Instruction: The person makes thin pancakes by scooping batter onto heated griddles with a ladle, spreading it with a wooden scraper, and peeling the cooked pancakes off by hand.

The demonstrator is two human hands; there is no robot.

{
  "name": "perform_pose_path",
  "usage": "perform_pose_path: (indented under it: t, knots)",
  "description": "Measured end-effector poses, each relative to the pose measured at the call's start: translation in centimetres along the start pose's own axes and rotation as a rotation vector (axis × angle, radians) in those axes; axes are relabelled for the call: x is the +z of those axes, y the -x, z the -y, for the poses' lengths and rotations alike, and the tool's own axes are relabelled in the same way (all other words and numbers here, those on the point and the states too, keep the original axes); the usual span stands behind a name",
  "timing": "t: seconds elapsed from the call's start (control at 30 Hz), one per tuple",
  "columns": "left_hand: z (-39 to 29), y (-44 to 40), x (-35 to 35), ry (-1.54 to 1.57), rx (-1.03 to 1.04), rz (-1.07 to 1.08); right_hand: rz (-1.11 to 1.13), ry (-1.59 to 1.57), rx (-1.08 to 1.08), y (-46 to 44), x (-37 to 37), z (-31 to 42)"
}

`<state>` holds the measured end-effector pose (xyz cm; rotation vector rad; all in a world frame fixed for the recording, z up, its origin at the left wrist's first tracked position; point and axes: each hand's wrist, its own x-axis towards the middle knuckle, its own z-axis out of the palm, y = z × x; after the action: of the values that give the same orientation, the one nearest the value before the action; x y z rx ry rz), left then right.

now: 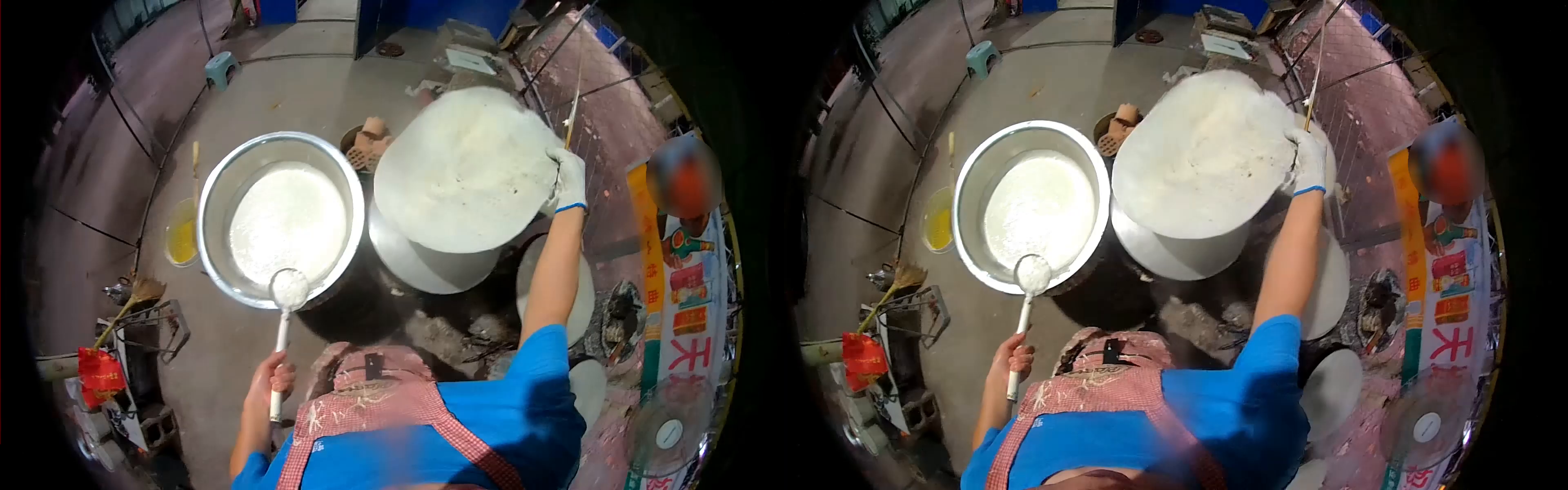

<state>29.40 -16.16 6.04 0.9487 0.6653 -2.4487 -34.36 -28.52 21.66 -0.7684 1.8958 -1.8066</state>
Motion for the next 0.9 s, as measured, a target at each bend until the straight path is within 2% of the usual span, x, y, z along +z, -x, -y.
perform_pose_path:
  t: [0.07,0.17,0.2,0.3,0.37,0.43,0.53,0.6,0.67,0.77,0.87,0.9]
  knots:
    - [1.4,-2.3,-0.4,0.125,-0.018,0.022,-0.056,0.158,0.039,-7.9,-5.3,-2.2]
    - [4.2,-4.8,1.8,0.162,0.005,0.042,-0.029,0.810,-0.282,-14.5,-11.0,3.4]
    - [5.1,-5.5,2.9,0.214,-0.046,0.041,-0.035,0.906,-0.364,-15.7,-11.8,6.1]
    - [7.5,-7.5,5.6,0.202,0.037,0.026,-0.013,1.179,-0.522,-14.5,-10.6,14.6]
    - [7.9,-8.6,6.3,0.173,-0.033,0.073,-0.026,1.324,-0.725,-14.8,-9.4,14.8]
    - [7.3,-9.4,6.4,0.174,-0.174,0.129,-0.008,1.566,-0.689,-15.0,-7.5,11.7]
    - [7.3,-9.7,6.5,0.153,-0.077,0.077,0.112,1.641,-0.854,-16.6,-7.9,-0.8]
    - [8.3,-9.7,7.3,0.149,-0.062,0.096,0.223,1.725,-0.733,-15.8,-9.0,-10.2]
    - [9.3,-9.2,8.1,0.197,0.003,0.066,0.250,1.722,-0.611,-13.7,-9.6,-16.5]
    - [9.6,-8.4,8.4,0.205,0.018,0.046,0.320,1.687,-0.440,-14.4,-9.5,-22.3]
    - [10.9,-8.4,10.5,0.177,0.156,-0.103,0.303,1.669,-0.342,-13.9,-9.3,-22.6]
    - [10.8,-8.5,10.9,0.168,0.142,-0.118,0.287,1.669,-0.322,-13.8,-9.2,-21.7]
